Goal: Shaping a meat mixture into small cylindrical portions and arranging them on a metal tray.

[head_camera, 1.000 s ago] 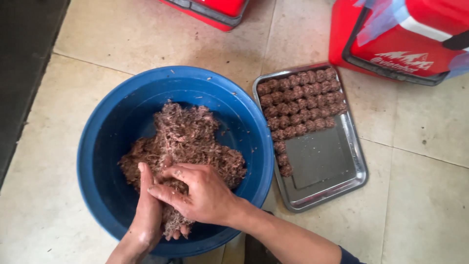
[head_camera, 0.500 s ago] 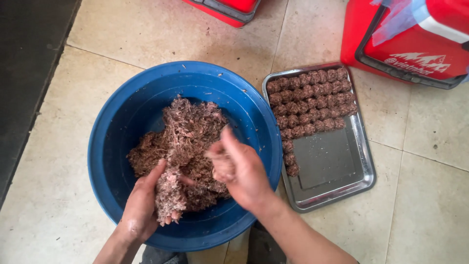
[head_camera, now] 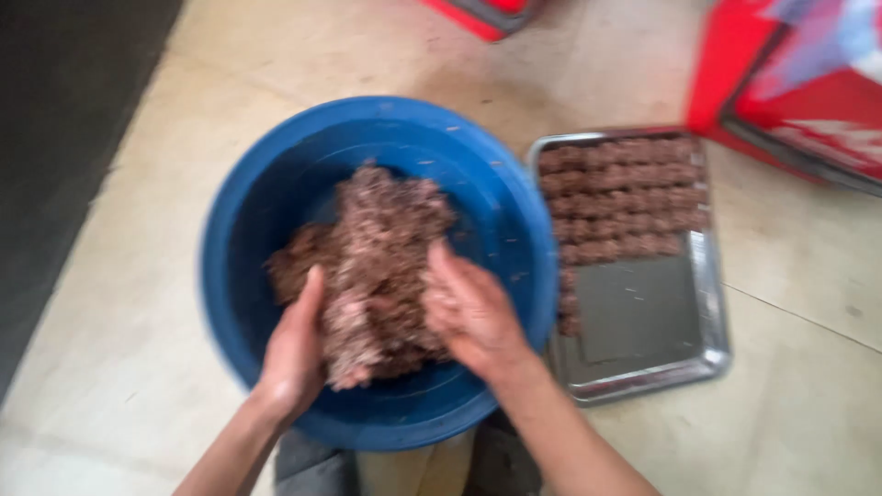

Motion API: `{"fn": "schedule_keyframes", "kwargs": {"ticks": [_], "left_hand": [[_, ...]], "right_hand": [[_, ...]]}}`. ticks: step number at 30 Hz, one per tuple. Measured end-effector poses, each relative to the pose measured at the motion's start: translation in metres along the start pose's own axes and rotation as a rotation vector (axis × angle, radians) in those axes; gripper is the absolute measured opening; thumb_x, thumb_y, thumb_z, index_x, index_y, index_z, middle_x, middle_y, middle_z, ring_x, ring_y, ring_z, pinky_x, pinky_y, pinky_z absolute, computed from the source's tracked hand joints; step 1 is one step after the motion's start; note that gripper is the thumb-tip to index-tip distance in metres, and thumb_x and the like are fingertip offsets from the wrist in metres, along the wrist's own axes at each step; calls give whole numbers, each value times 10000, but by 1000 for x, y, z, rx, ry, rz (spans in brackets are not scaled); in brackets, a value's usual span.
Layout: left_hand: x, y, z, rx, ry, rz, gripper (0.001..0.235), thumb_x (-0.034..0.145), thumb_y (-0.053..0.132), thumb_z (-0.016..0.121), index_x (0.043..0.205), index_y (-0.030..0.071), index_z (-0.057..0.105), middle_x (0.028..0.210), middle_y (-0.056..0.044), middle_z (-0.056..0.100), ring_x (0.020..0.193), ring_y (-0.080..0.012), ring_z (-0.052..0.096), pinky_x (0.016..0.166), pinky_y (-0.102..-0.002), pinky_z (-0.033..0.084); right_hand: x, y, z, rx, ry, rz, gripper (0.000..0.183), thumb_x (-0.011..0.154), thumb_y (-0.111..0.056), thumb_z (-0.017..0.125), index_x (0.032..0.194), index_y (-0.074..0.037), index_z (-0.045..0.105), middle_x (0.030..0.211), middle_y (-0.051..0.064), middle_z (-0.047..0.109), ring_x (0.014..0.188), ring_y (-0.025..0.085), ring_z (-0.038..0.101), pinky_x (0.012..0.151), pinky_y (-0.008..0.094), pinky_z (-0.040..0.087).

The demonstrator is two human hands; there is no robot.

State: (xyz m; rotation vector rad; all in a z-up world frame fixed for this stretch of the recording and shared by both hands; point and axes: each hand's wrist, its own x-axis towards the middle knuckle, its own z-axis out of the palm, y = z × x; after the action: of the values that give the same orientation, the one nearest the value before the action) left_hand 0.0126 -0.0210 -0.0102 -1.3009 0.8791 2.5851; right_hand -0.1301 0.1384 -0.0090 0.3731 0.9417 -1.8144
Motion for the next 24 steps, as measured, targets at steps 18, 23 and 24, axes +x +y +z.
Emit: {"fn": "schedule_keyframes", "kwargs": {"ticks": [18,23,24], "left_hand": [[10,-14,-11,509,80,310,651,1100,480,283,1152,143,837,946,-235,804,720,-324,775,661,-397,642],[4,-3,1,431,10,330,649,1090,486,275,1287,74,736,1052,-295,762,511,-341,719,360,-337,597],[2,-1,2,485,10,333,645,1085,485,268,1308,87,725,1085,-306,751,576,-372,738,403,-391,610]], "right_hand": [[-13,-21,7,-524,-65,-223,214,917,-9,691,1115,72,703,878,190,697,722,200,674,624,329,640],[-8,-5,8,-655,-132,-161,183,902,-53,702,1078,-12,730,1099,235,731,858,275,721,688,375,658],[-11,-4,14,-777,-170,-139,224,905,-87,708,1090,37,729,1065,257,729,857,290,705,675,384,652]]}}
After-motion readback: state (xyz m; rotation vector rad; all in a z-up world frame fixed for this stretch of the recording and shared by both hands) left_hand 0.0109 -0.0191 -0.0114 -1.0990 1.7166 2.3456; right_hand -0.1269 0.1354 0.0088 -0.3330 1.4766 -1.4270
